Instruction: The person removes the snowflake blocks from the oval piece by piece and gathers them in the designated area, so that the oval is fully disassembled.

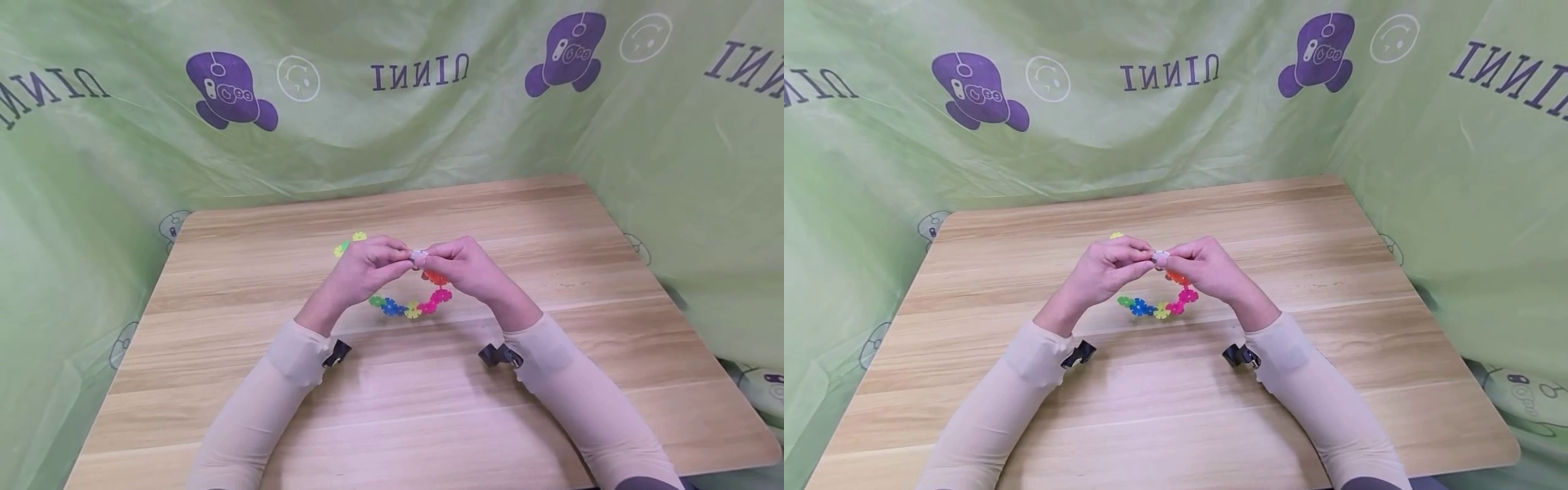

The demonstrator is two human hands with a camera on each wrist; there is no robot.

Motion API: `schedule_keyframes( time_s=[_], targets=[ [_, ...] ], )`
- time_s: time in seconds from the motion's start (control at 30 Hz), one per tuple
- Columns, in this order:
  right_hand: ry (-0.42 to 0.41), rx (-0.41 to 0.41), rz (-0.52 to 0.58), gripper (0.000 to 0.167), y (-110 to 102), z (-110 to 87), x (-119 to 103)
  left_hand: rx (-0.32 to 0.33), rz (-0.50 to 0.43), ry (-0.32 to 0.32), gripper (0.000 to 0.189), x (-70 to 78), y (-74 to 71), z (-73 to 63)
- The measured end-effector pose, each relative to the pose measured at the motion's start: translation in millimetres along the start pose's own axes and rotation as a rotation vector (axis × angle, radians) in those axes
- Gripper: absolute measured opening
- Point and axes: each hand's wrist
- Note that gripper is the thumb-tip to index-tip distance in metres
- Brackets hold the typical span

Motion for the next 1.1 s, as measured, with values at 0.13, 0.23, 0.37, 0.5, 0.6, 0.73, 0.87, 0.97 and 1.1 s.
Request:
schedule_keyframes(
  time_s=[0.13, 0.23, 0.37, 0.5, 0.6, 0.73, 0.87, 0.97, 1.1],
  targets=[
    [0.002, 0.002, 0.006, 0.015, -0.2, -0.1, -0.3, -0.014, 0.014, -0.007, 0.014, 0.2, -1.1, 0.1],
    [-0.001, -0.005, 0.004, 0.017, -0.6, 0.2, 0.7, -0.024, 0.044, 0.001, 0.014, 0.7, -2.2, 0.0],
    [0.001, -0.019, -0.005, 0.019, -1.1, -0.1, 0.6, -0.036, 0.043, 0.009, 0.015, 1.7, -3.4, -0.3],
    [0.007, -0.028, -0.01, 0.017, -1.0, 0.1, 0.5, -0.046, 0.041, 0.015, 0.015, 2.6, -4.4, -0.8],
    [0.004, -0.031, -0.005, 0.017, -0.5, 0.5, 0.3, -0.053, 0.048, 0.024, 0.016, 2.9, -5.2, -0.9],
    [0.0, -0.031, 0.008, 0.016, -0.4, -0.2, 0.2, -0.064, 0.069, 0.042, 0.017, 2.0, -5.5, -0.7],
    [-0.014, -0.049, 0.019, 0.016, -0.4, 0.3, -0.8, -0.066, 0.119, 0.07, 0.018, 2.9, -7.9, -1.5],
    [-0.016, -0.051, 0.023, 0.016, -0.8, 0.9, -1.7, -0.058, 0.133, 0.071, 0.019, 3.9, -8.9, -1.9],
    [0.015, -0.024, 0.029, 0.018, -1.7, 0.5, -1.2, -0.056, 0.119, 0.03, 0.018, 2.4, -7.9, -0.9]
  ],
)
Point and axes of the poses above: each hand's wrist, its own z-axis towards the middle knuckle, its own y-axis out of the palm, x = y × z, and after that the axes turned 2 degrees about x, right-handed
